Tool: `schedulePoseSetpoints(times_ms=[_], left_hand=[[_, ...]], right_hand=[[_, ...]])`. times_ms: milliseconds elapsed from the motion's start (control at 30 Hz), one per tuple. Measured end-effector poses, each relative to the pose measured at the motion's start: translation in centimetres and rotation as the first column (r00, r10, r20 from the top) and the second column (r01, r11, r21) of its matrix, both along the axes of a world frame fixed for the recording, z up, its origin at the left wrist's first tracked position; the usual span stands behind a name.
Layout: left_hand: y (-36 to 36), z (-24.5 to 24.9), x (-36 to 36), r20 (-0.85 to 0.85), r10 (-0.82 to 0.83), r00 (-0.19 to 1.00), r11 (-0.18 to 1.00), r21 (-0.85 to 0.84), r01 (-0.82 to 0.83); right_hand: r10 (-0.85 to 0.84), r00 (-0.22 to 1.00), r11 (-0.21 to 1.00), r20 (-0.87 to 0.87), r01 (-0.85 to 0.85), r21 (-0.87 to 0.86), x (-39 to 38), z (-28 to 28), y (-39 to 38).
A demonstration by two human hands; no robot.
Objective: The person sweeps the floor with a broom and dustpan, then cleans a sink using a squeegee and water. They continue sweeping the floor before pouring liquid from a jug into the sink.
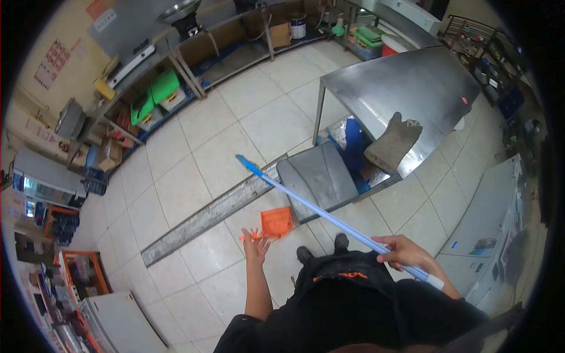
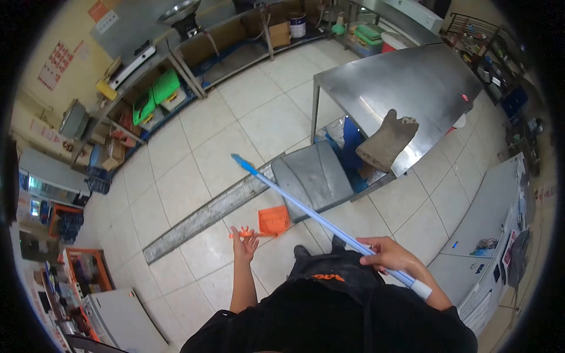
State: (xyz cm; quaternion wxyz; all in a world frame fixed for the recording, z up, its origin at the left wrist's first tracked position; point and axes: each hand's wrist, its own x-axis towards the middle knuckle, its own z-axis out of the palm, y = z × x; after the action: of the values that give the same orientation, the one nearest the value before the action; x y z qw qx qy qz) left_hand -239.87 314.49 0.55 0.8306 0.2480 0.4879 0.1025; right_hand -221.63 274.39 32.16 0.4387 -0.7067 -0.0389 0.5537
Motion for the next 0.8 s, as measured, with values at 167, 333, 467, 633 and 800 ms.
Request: schedulePoseSetpoints(times_ms=[167,333,467,633,800], left_hand=[[-1.1,-0.2,0.5,-0.009,-0.138,0.99,0.982,0.131,0.138],[-5.2,4.1,-0.7,-0.162,-0.199,0.966,0.975,0.063,0.212],[-12.4,0.6,-2.3,-0.316,-0.628,0.711,0.74,0.038,0.671],[-28.2,-4.3,-1.2,-0.506,-0.842,0.188,0.254,-0.064,0.965],[-39.7,-12.3,3.4,-0.393,-0.918,0.053,0.062,-0.009,0.998]], right_hand=[[-0.033,0.999,0.999,-0.009,0.033,0.011,-0.8,5.1,-3.9],[-0.034,0.999,0.998,0.017,0.033,0.061,-0.3,10.5,-13.1],[0.043,0.995,0.998,0.091,-0.038,-0.049,-0.8,16.7,-23.3],[0.398,0.892,0.891,0.213,-0.32,-0.323,-4.3,22.5,-39.2],[0.39,0.884,0.88,0.258,-0.275,-0.387,-9.2,24.8,-52.8]])
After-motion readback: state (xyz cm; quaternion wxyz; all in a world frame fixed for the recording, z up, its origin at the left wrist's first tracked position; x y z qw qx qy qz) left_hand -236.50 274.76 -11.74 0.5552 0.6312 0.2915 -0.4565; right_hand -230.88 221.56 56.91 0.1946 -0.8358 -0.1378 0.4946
